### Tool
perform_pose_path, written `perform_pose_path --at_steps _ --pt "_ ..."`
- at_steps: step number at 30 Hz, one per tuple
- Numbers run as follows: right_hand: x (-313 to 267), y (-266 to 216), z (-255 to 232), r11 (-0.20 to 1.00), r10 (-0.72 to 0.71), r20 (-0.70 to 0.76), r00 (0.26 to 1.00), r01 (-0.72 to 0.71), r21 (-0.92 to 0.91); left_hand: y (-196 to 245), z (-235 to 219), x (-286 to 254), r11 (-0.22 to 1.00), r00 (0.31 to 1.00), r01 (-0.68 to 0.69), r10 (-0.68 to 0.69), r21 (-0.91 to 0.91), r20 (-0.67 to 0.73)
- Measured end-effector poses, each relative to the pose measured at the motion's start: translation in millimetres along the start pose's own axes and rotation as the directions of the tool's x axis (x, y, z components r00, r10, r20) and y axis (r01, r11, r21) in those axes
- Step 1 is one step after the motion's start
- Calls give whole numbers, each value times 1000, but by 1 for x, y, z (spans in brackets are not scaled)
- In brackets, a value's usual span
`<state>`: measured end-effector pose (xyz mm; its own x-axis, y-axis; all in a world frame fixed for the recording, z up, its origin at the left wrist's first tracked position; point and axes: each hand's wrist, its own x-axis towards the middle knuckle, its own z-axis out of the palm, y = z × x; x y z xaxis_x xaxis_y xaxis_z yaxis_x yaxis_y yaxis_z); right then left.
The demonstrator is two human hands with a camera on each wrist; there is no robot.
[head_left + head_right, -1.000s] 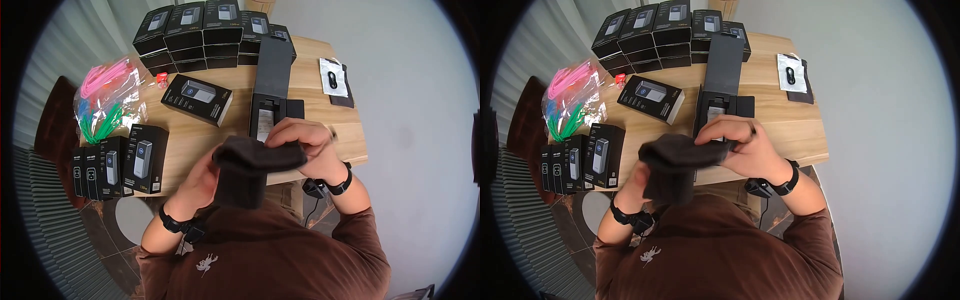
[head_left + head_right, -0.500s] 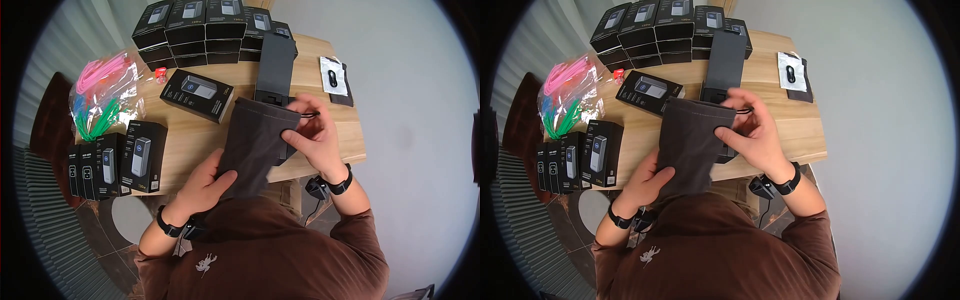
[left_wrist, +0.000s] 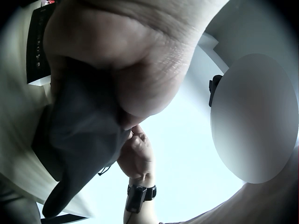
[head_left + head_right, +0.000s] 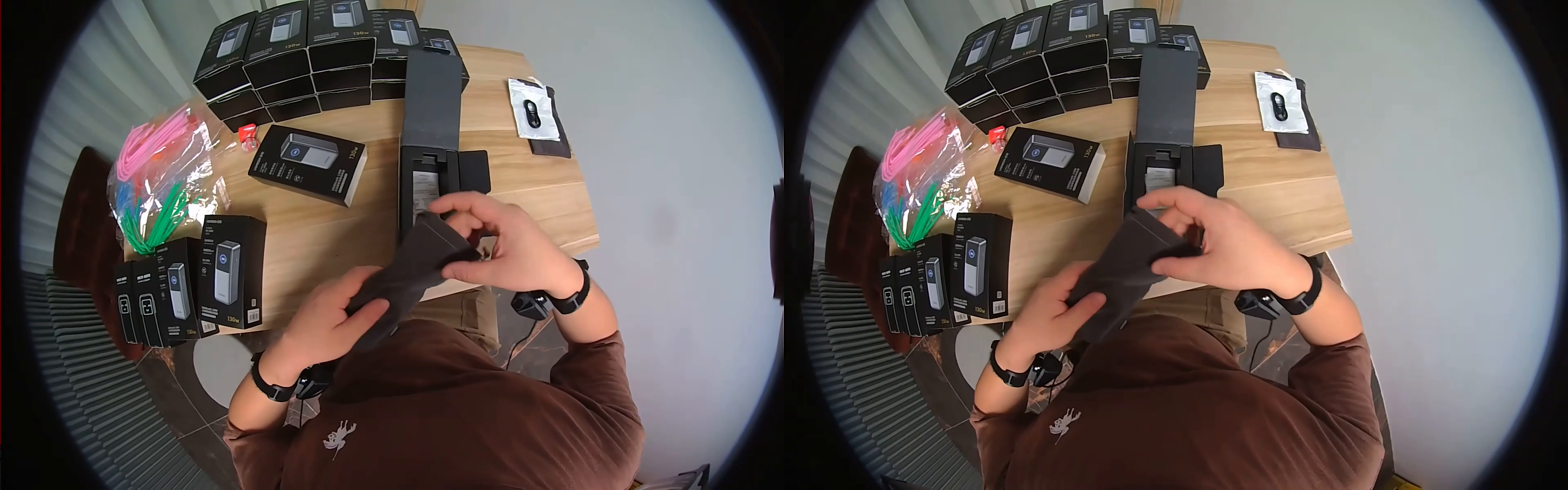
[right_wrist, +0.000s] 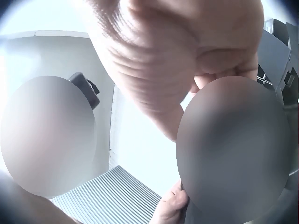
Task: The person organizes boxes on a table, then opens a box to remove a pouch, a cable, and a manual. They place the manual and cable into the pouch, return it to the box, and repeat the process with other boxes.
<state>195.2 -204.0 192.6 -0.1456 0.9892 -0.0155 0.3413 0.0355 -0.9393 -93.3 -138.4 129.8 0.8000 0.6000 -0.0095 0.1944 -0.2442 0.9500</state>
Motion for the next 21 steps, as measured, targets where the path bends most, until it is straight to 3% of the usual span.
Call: perform_pose_path --at_steps 2,4,7,8,9,10,13,14,17,18,21 --pt "-6 0 -3 996 29 63 998 -24 -82 11 -2 2 996 996 18 -25 83 82" --pt "-18 8 -7 978 16 19 1000 -19 207 11 0 2 989 994 23 -39 146 104" --pt "-31 26 -20 826 32 -87 996 22 563 19 -2 3 989 998 61 -64 131 14" --pt "-32 33 -20 764 42 -105 994 36 645 17 0 3 998 998 47 -45 43 -51" --pt "-35 42 -21 693 54 -125 991 53 719 12 2 3 999 993 27 -31 -45 -113" --pt "-40 53 -22 537 34 -94 995 61 841 10 4 3 991 985 -3 -20 -131 -174" --pt "-59 65 -21 158 205 216 955 -250 955 23 -4 7 986 984 -32 2 -164 -177" --pt "-66 78 -16 173 41 297 954 -299 938 30 -6 10 994 986 -71 57 -86 -158" --pt "-78 95 -12 515 -120 308 944 -206 832 41 -2 24 974 961 -207 220 88 -168" --pt "-82 100 -11 464 -211 260 942 -137 875 43 0 30 973 962 -214 226 88 -153" --pt "-88 97 -1 300 -212 84 974 -18 954 52 5 41 972 967 -206 219 110 -127"
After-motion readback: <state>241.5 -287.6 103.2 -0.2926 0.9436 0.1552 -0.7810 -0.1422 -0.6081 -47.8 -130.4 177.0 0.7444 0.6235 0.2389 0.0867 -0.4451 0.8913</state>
